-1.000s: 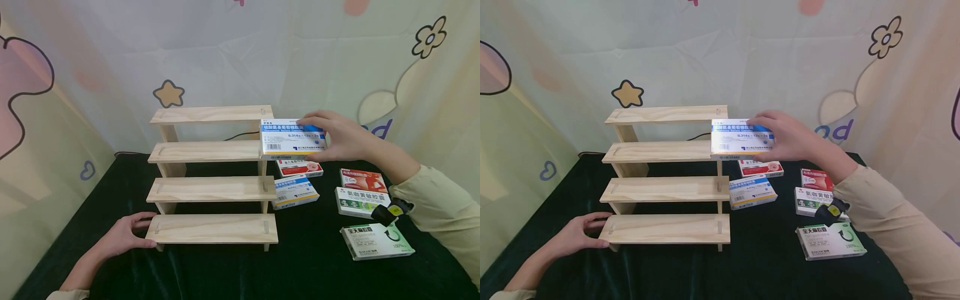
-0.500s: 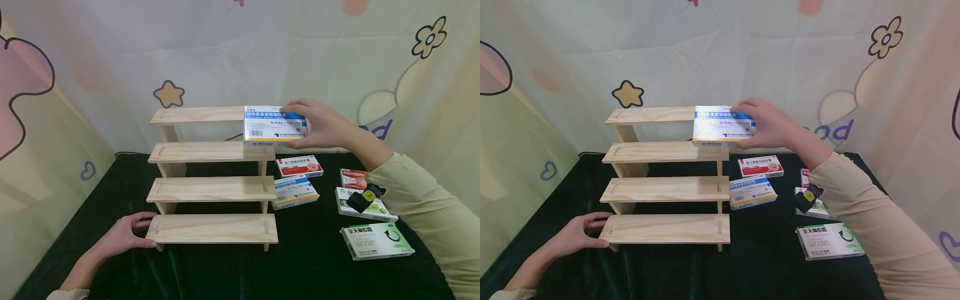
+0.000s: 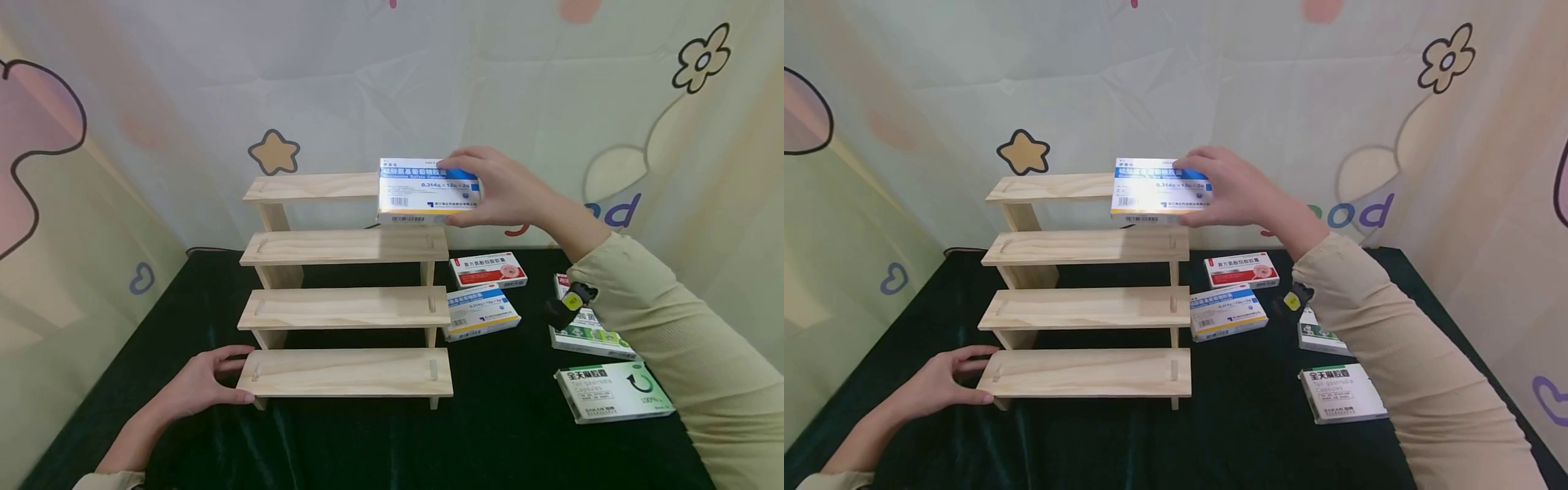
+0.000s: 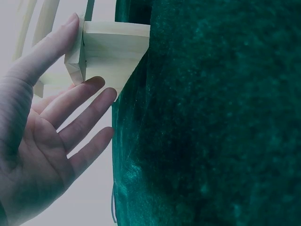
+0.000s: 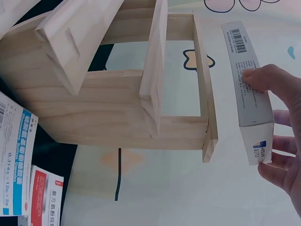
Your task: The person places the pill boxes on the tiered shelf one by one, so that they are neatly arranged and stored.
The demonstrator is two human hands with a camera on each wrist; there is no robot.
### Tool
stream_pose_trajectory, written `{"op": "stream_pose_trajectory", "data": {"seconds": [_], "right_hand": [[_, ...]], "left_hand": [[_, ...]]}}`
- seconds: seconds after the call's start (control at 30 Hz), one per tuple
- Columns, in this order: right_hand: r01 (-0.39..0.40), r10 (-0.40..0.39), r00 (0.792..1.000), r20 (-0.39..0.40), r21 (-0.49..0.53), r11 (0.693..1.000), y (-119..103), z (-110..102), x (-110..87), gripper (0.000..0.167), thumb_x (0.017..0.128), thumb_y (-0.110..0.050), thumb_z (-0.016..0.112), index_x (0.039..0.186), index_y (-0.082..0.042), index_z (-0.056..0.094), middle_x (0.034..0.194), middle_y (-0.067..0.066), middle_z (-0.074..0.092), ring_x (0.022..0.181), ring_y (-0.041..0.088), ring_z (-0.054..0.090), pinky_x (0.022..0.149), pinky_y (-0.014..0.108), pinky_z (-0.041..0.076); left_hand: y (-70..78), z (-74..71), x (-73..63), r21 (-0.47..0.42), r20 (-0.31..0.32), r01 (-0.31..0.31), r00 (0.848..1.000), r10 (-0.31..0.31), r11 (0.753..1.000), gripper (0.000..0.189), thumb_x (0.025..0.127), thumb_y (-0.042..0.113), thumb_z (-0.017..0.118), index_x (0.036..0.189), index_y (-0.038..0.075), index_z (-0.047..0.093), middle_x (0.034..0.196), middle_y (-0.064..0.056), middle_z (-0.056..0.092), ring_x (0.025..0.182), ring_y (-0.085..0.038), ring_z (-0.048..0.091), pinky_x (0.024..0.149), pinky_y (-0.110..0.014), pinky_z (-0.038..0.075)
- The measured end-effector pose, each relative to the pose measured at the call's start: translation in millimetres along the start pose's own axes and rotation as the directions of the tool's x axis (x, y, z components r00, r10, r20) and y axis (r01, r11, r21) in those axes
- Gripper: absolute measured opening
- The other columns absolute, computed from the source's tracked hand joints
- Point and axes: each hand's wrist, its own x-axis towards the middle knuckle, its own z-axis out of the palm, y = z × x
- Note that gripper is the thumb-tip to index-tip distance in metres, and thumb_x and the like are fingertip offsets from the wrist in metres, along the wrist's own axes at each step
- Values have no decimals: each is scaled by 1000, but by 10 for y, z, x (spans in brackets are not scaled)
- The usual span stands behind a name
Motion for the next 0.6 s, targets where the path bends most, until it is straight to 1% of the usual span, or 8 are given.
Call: {"op": "stream_pose_trajectory", "data": {"seconds": [0.13, 0.37, 0.6], "right_hand": [[0, 0, 1000, 3, -11, 1000, -22, 7, 74, 69, 69, -31, 75, 128, -5, 49, 132, 17, 43, 117, 32, 38, 93, 49, 36], [2, -2, 1000, 16, -14, 1000, -95, 30, 228, 69, 70, -35, 73, 128, -5, 49, 133, 17, 42, 119, 32, 37, 95, 47, 35], [8, -8, 1000, 17, -20, 1000, -148, 76, 363, 69, 71, -36, 72, 128, -6, 50, 132, 15, 44, 118, 30, 39, 94, 45, 36]], "left_hand": [[-4, -5, 1, -1, -1, -8, 1000, 8, 1000, 70, 73, 25, 75, 129, -3, 43, 118, -22, 58, 116, -39, 48, 83, -47, 44], [-4, -9, -1, 6, -5, -8, 1000, 8, 1000, 70, 73, 25, 76, 128, -3, 43, 117, -21, 58, 115, -39, 49, 82, -44, 44], [0, -2, -4, 6, -6, -4, 1000, 4, 1000, 70, 73, 25, 75, 129, -3, 43, 117, -21, 58, 116, -39, 48, 83, -45, 43]]}}
